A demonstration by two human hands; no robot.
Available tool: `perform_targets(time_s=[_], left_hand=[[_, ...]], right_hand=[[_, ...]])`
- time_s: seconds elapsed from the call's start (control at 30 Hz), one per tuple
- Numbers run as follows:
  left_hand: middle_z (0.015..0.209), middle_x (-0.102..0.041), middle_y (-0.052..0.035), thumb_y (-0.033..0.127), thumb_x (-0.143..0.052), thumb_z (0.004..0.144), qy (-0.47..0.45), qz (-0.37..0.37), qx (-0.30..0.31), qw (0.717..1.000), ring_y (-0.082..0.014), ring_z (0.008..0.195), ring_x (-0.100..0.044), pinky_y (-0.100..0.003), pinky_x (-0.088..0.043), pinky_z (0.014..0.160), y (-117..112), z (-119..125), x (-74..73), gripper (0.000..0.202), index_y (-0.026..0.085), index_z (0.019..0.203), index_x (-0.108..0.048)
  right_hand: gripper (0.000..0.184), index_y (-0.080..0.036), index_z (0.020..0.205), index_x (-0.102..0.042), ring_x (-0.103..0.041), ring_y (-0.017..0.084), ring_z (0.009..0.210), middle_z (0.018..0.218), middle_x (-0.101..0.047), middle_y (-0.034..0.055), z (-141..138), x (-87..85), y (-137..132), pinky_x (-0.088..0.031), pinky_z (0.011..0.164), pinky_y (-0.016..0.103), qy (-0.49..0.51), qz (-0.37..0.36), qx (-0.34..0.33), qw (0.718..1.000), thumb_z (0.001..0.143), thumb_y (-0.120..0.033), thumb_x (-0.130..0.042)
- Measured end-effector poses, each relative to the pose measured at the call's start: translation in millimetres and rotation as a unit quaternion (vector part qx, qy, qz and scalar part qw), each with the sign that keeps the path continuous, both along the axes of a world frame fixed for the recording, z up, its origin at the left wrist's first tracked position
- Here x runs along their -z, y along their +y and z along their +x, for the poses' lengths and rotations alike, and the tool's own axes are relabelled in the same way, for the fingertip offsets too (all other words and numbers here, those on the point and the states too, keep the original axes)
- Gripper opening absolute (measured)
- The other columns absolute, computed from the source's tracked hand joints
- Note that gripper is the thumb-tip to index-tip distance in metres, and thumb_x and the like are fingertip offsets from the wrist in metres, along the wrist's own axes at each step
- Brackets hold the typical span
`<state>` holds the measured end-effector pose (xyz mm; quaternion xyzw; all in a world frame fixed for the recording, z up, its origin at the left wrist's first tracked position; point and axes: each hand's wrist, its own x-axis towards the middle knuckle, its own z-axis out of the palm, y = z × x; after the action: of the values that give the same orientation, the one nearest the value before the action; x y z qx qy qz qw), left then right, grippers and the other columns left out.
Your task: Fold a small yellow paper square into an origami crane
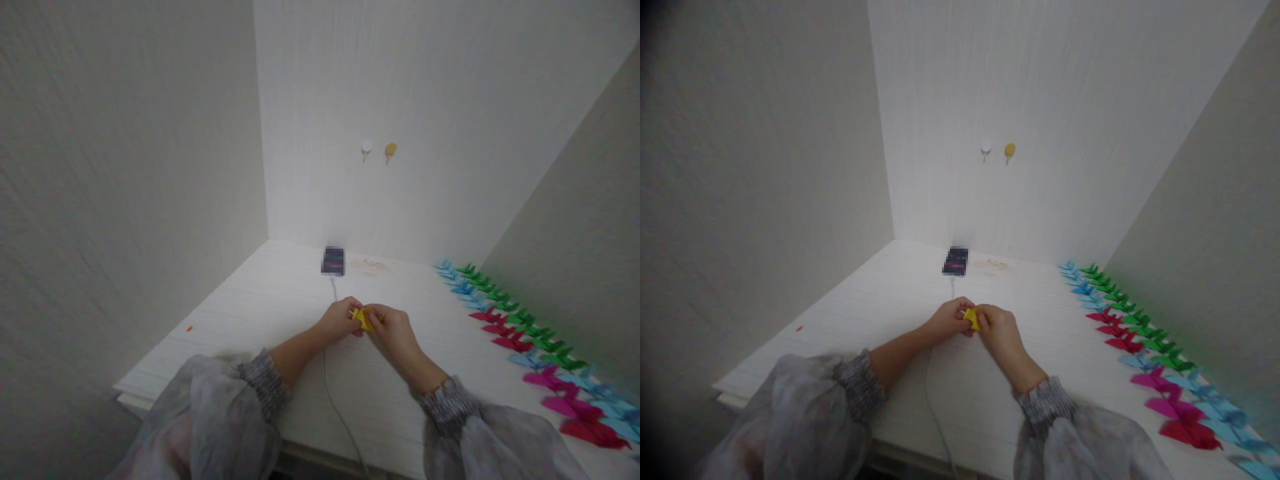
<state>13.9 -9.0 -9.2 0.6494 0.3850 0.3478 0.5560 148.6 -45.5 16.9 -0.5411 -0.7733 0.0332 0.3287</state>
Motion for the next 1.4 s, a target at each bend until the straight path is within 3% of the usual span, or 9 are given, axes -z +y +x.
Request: perform_targets(time_s=[0.33, 0.53, 0.67, 0.9, 1.1, 1.23, 1.4], left_hand=[[0.059, -0.055, 0.0015, -0.001, -0.048, 0.056, -0.036, -0.057, -0.014, 0.998, -0.0097, 0.047, -0.055, -0.028, -0.048, 0.051, 3, -2, -3.1, 0.033, 0.013, 0.086, -0.045], [0.063, -0.056, -0.0003, 0.003, -0.049, 0.057, -0.046, -0.063, 0.016, 0.997, -0.0094, 0.05, -0.055, -0.025, -0.046, 0.049, -2, -3, -10.0, 0.031, 0.013, 0.086, -0.045], [0.062, -0.056, -0.0001, 0.004, -0.049, 0.057, -0.052, -0.075, 0.053, 0.994, -0.0082, 0.049, -0.054, -0.023, -0.046, 0.048, -6, -2, -15.6, 0.031, 0.012, 0.087, -0.046], [0.054, -0.055, 0.003, 0.002, -0.049, 0.057, -0.052, -0.096, 0.038, 0.993, -0.0073, 0.043, -0.052, -0.023, -0.045, 0.048, -6, 0, -14.7, 0.028, 0.012, 0.083, -0.045], [0.057, -0.056, 0.0019, 0.003, -0.052, 0.057, -0.068, -0.093, 0.049, 0.992, -0.0072, 0.045, -0.053, -0.024, -0.046, 0.05, -7, -2, -17.8, 0.03, 0.012, 0.084, -0.045], [0.07, -0.058, -0.002, 0.015, -0.063, 0.056, -0.105, -0.102, 0.057, 0.988, -0.0077, 0.055, -0.055, -0.025, -0.047, 0.058, -9, -4, -21.4, 0.033, 0.012, 0.086, -0.048], [0.076, -0.056, -0.0036, 0.039, -0.057, 0.064, -0.137, -0.093, 0.062, 0.984, -0.0085, 0.064, -0.054, -0.026, -0.045, 0.062, -7, -5, -19.7, 0.034, 0.012, 0.084, -0.05]], right_hand=[[0.03, -0.02, 0.086, -0.064, -0.061, 0.016, 0.071, 0.08, -0.067, 0.0034, 9, 4.4, 5, -0.046, 0.064, 0.026, 0.066, -0.023, -0.05, 0.996, 0.071, -0.01, -0.041], [0.027, -0.02, 0.088, -0.063, -0.058, 0.014, 0.077, 0.084, -0.063, 0.004, 13, 1.5, 5, -0.046, 0.068, 0.026, 0.094, 0.016, -0.117, 0.989, 0.072, -0.011, -0.043], [0.024, -0.018, 0.091, -0.061, -0.057, 0.015, 0.072, 0.08, -0.061, 0.0055, 14, 1.4, 6, -0.046, 0.064, 0.026, 0.07, 0.037, -0.086, 0.993, 0.073, -0.017, -0.046], [0.023, -0.019, 0.083, -0.063, -0.057, 0.015, 0.069, 0.076, -0.062, 0.0038, 10, 0.9, 3, -0.046, 0.062, 0.026, 0.006, 0.023, -0.048, 0.999, 0.07, -0.012, -0.044], [0.022, -0.019, 0.08, -0.063, -0.058, 0.014, 0.067, 0.075, -0.062, 0.0036, 12, 1.7, 2, -0.045, 0.062, 0.024, 0.019, 0.055, -0.065, 0.996, 0.071, -0.011, -0.044], [0.022, -0.018, 0.081, -0.062, -0.057, 0.014, 0.072, 0.078, -0.062, 0.0044, 17, 2.7, 4, -0.046, 0.065, 0.025, 0.036, 0.075, -0.104, 0.991, 0.072, -0.01, -0.044], [0.02, -0.019, 0.08, -0.062, -0.057, 0.014, 0.074, 0.08, -0.062, 0.0048, 21, 3.7, 5, -0.047, 0.066, 0.026, 0.078, 0.081, -0.126, 0.986, 0.073, -0.012, -0.045]])
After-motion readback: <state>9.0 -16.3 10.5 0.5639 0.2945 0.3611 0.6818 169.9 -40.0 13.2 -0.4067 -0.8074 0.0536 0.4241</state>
